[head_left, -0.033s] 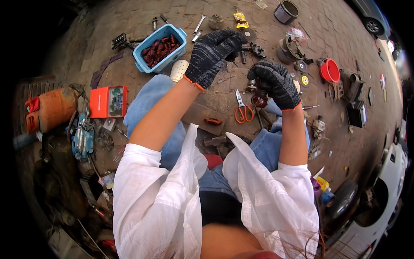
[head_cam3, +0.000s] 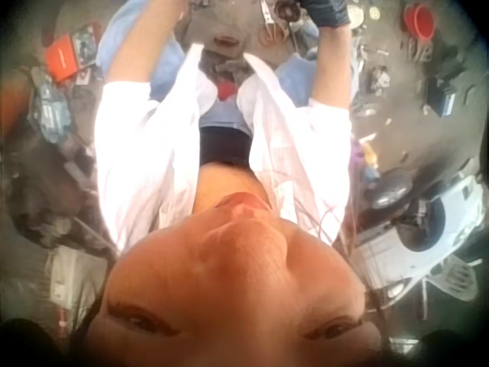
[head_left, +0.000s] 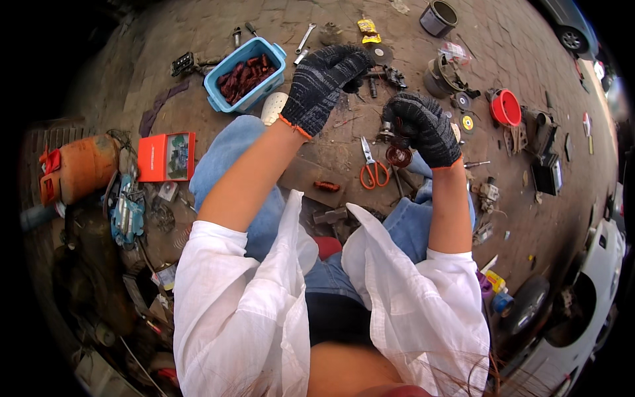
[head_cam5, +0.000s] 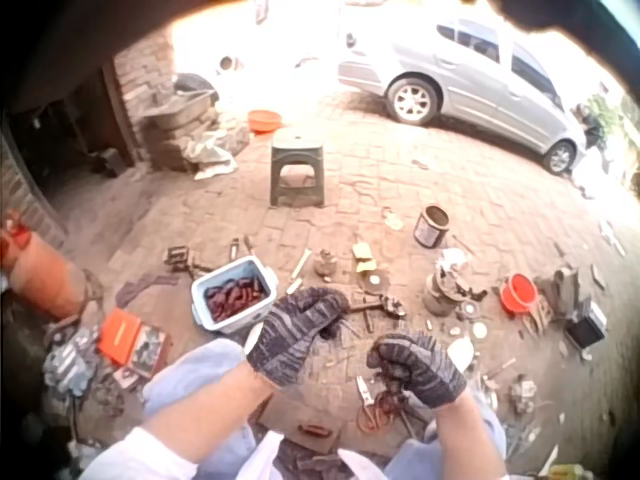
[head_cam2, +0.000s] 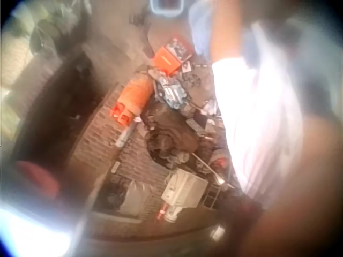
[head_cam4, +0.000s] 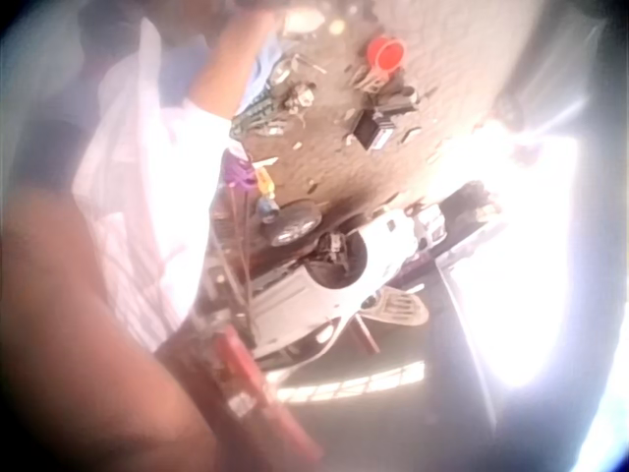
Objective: The person sits on the ground and winds copper wire around a cylindrical core using gloved hands. The person repeatedly adjusts the coil and continues winding the wire around the core.
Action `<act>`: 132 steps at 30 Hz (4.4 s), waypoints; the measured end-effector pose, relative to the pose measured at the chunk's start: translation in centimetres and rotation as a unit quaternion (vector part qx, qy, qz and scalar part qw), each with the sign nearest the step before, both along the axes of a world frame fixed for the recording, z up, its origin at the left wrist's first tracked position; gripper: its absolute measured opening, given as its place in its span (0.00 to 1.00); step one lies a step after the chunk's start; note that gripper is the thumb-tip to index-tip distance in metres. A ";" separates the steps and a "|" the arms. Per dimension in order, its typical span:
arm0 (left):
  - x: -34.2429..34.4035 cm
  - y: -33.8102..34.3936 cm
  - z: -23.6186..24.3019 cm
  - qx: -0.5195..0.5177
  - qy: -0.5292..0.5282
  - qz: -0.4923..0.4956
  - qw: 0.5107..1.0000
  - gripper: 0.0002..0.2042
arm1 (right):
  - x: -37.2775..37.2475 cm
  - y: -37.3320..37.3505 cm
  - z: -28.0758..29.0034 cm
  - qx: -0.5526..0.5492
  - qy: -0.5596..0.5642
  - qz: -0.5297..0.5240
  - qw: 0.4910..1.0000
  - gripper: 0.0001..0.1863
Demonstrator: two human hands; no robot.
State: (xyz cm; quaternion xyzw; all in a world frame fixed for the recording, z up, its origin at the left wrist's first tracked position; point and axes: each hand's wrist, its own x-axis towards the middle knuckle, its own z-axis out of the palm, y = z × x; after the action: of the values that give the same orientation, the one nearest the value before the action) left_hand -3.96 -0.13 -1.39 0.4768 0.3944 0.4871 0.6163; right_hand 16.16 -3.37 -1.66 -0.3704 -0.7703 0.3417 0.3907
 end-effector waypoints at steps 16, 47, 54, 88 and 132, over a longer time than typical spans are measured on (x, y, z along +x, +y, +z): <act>0.3 0.4 -2.4 -0.196 -0.187 -0.048 0.962 0.12 | -0.8 -0.8 0.8 -0.207 0.158 -0.122 0.958 0.15; 1.2 -1.3 -1.2 -0.027 0.021 -0.215 0.976 0.12 | 1.3 0.5 0.5 -0.354 0.469 -0.131 0.798 0.11; 0.9 -1.1 0.0 0.017 0.067 -0.204 0.976 0.10 | 2.3 0.8 0.1 -0.335 0.517 -0.066 0.785 0.11; 0.9 -1.2 0.2 0.002 0.060 -0.124 0.990 0.12 | 1.2 0.2 1.0 -0.157 0.269 -0.204 0.928 0.08; 1.7 -1.2 -1.4 0.071 0.209 -0.069 0.973 0.11 | -0.7 -0.1 1.0 -0.214 0.257 -0.149 0.931 0.11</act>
State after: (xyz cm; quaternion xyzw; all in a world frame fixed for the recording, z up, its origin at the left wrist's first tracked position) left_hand -2.27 -1.36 -2.81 0.6364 0.4448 0.3597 0.5174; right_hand 15.43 -3.46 -0.62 -0.4555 -0.4882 0.5195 0.5332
